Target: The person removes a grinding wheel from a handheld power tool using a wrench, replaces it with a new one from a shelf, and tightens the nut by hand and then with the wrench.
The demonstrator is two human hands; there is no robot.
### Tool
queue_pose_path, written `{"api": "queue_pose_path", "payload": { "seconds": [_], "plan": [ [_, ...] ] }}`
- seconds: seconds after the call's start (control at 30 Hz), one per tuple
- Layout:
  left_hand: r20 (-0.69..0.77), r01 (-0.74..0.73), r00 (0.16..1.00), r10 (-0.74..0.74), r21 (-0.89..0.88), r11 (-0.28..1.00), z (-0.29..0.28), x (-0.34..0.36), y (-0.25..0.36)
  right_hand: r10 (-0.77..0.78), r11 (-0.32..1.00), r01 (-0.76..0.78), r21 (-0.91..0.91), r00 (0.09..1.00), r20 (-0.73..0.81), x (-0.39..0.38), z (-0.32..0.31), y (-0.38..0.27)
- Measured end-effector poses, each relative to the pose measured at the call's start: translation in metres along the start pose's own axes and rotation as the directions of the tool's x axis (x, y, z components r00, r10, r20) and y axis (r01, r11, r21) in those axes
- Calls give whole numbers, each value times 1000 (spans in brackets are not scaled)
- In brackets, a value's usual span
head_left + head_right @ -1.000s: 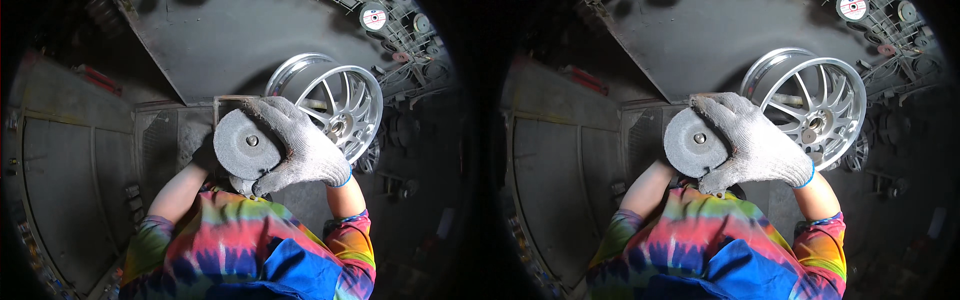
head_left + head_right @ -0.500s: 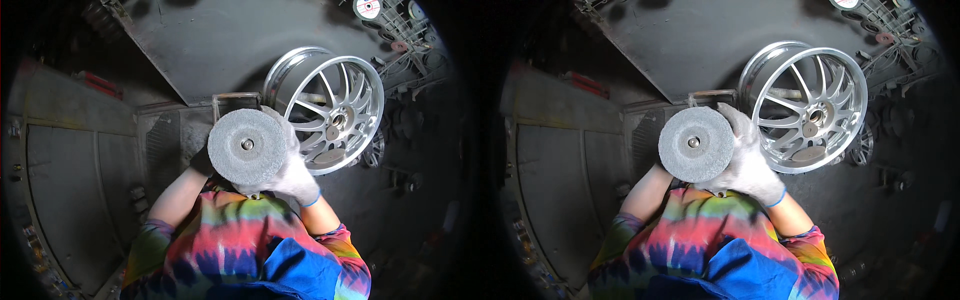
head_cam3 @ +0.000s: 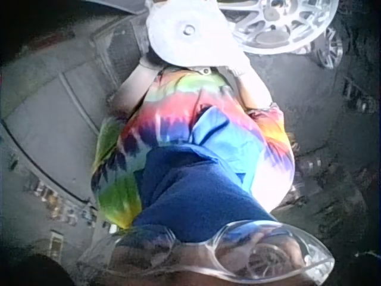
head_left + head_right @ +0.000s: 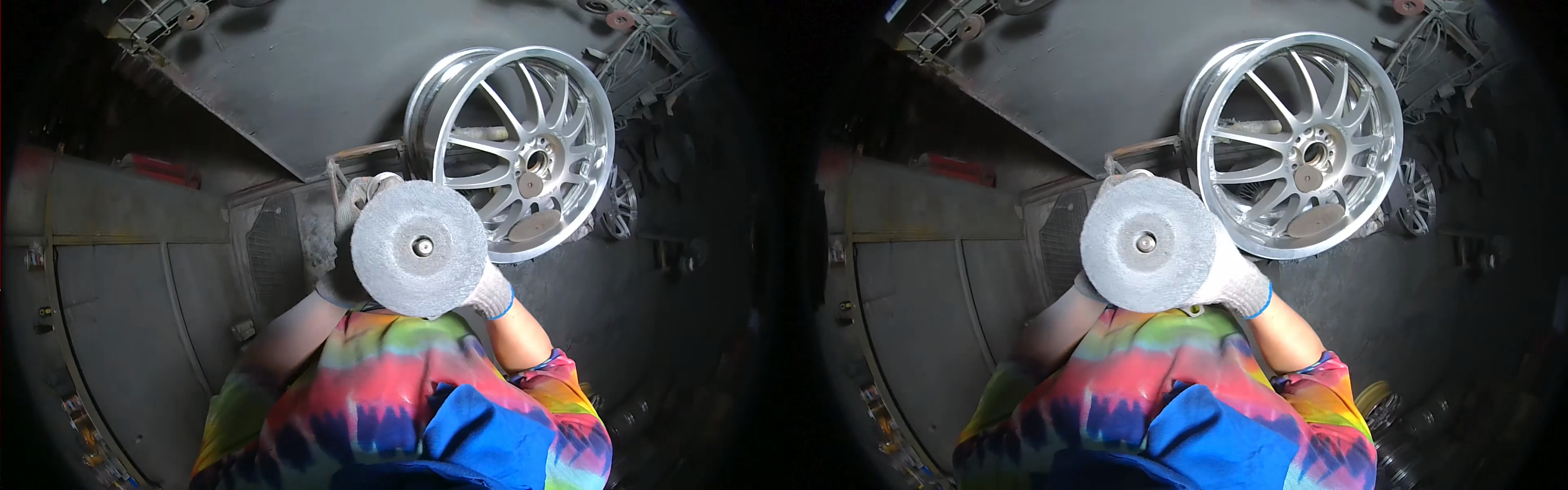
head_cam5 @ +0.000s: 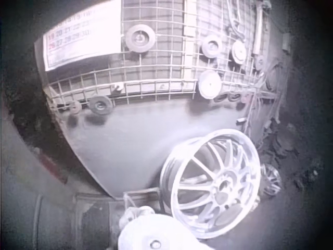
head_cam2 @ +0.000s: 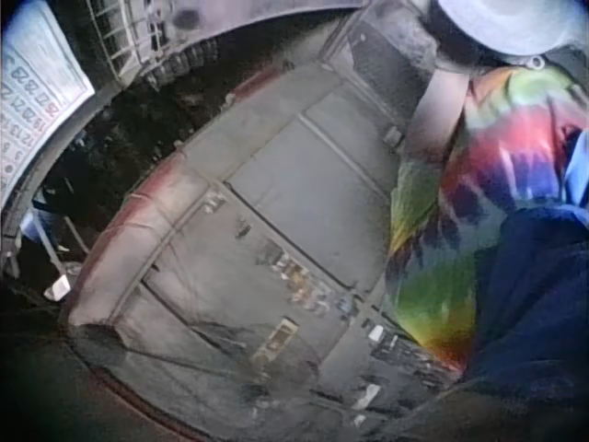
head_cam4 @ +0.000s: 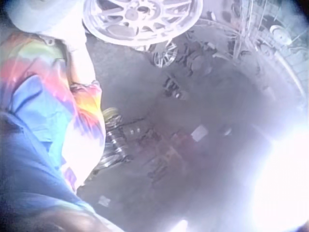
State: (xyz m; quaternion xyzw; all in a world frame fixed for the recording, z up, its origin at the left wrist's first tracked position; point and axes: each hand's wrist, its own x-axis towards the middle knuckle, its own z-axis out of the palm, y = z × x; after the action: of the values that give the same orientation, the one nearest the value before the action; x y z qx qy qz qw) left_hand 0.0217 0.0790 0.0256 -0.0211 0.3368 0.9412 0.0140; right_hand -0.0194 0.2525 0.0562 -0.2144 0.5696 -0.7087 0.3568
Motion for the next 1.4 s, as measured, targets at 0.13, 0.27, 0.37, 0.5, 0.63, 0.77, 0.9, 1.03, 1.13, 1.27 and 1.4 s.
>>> {"api": "queue_pose_path", "payload": {
  "seconds": [0.13,0.27,0.37,0.5,0.63,0.77,0.9,1.03,1.13,1.27,1.4],
  "plan": [
    [41,11,999,-11,-14,1000,16,8,-6,-43,993,36,116,998,56,-15,-26,12],
    [-92,110,992,-85,314,943,-3,19,-6,-53,996,51,-76,999,-13,-22,-26,-1],
    [9,196,974,-227,470,861,-4,38,6,-185,900,175,-398,983,13,-14,-19,-18],
    [200,291,907,-370,335,896,-1,46,2,-304,784,266,-561,952,28,-6,-12,-39],
    [469,372,877,-104,-528,764,34,38,-18,-409,402,277,-873,907,99,-14,-20,-55],
    [622,666,733,274,-738,-105,95,34,-55,-627,141,315,-938,762,161,-28,-25,-80],
    [585,850,489,647,-154,-503,148,48,-85,-696,47,515,-856,631,342,-22,-11,-85],
    [767,752,640,48,-639,162,125,35,-28,-816,2,625,-781,453,360,-12,-29,-101],
    [294,230,762,-576,709,666,26,73,4,-896,63,378,-924,428,114,-12,-18,-120],
    [156,317,741,-653,777,545,22,71,-3,-869,56,-94,-994,486,-95,-11,-41,-104],
    [235,372,787,-571,557,742,11,71,-9,-623,753,380,-538,677,-392,7,-19,-110]
  ]
}}
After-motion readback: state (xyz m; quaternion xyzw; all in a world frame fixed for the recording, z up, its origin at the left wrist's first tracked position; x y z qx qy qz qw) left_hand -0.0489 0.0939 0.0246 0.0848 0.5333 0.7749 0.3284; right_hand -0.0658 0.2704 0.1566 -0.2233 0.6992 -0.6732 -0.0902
